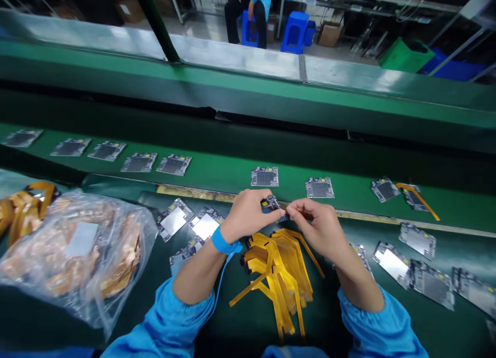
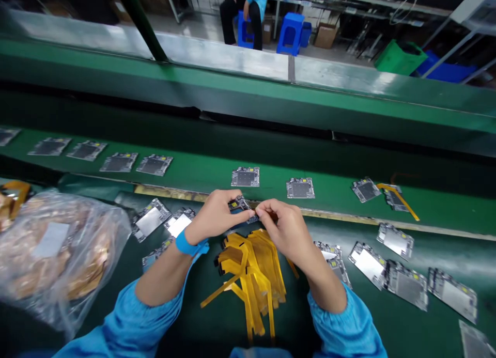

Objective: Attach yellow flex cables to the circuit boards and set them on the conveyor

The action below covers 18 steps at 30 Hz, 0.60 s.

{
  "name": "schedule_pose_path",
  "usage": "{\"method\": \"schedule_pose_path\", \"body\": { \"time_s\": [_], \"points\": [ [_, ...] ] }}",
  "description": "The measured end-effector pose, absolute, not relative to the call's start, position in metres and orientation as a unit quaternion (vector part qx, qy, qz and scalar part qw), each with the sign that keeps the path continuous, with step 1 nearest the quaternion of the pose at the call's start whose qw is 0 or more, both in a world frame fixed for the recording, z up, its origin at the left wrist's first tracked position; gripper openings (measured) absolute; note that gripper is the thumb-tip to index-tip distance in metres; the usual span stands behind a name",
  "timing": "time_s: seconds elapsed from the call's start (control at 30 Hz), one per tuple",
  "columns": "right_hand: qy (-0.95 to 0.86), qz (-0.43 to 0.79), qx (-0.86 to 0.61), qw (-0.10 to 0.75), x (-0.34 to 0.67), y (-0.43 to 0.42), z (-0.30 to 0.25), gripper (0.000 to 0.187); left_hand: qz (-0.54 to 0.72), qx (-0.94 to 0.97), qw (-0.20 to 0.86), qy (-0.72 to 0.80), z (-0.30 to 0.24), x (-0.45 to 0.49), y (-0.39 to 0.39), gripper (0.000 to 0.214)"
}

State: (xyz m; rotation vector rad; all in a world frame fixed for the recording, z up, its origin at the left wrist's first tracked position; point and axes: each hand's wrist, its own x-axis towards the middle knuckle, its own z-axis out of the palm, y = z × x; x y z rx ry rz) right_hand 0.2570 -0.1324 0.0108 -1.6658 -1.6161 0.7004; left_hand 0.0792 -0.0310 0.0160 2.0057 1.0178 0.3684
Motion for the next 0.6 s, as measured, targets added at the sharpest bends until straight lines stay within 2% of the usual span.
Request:
{"method": "schedule_pose_path", "body": {
  "time_s": [0.2, 0.3, 0.37, 0.4, 0.47, 0.53, 0.6],
  "points": [
    [-0.643, 0.198, -0.653, 0.349, 0.264, -0.129, 0.006, 0.017, 0.185, 0.774, 0.445, 0.411, 0.012, 0.079, -0.028, 0.035],
    [-0.638, 0.106, -0.671, 0.363, 0.282, -0.123, 0.003, 0.032, 0.264, 0.720, 0.478, 0.427, 0.001, 0.071, -0.016, 0.030],
    [-0.616, 0.064, -0.690, 0.375, 0.298, -0.119, 0.000, 0.034, 0.341, 0.656, 0.478, 0.474, -0.012, 0.065, -0.003, 0.027],
    [-0.602, 0.049, -0.701, 0.379, 0.306, -0.117, -0.003, 0.034, 0.383, 0.617, 0.468, 0.502, -0.020, 0.062, 0.004, 0.032],
    [-0.575, 0.023, -0.731, 0.367, 0.323, -0.115, -0.010, 0.035, 0.426, 0.573, 0.427, 0.555, -0.035, 0.056, 0.016, 0.054],
    [-0.560, 0.015, -0.762, 0.324, 0.338, -0.113, -0.018, 0.037, 0.437, 0.588, 0.354, 0.581, -0.045, 0.052, 0.024, 0.070],
    [-0.556, 0.020, -0.787, 0.265, 0.353, -0.114, -0.027, 0.037, 0.436, 0.636, 0.290, 0.566, -0.049, 0.050, 0.026, 0.068]
  ]
}}
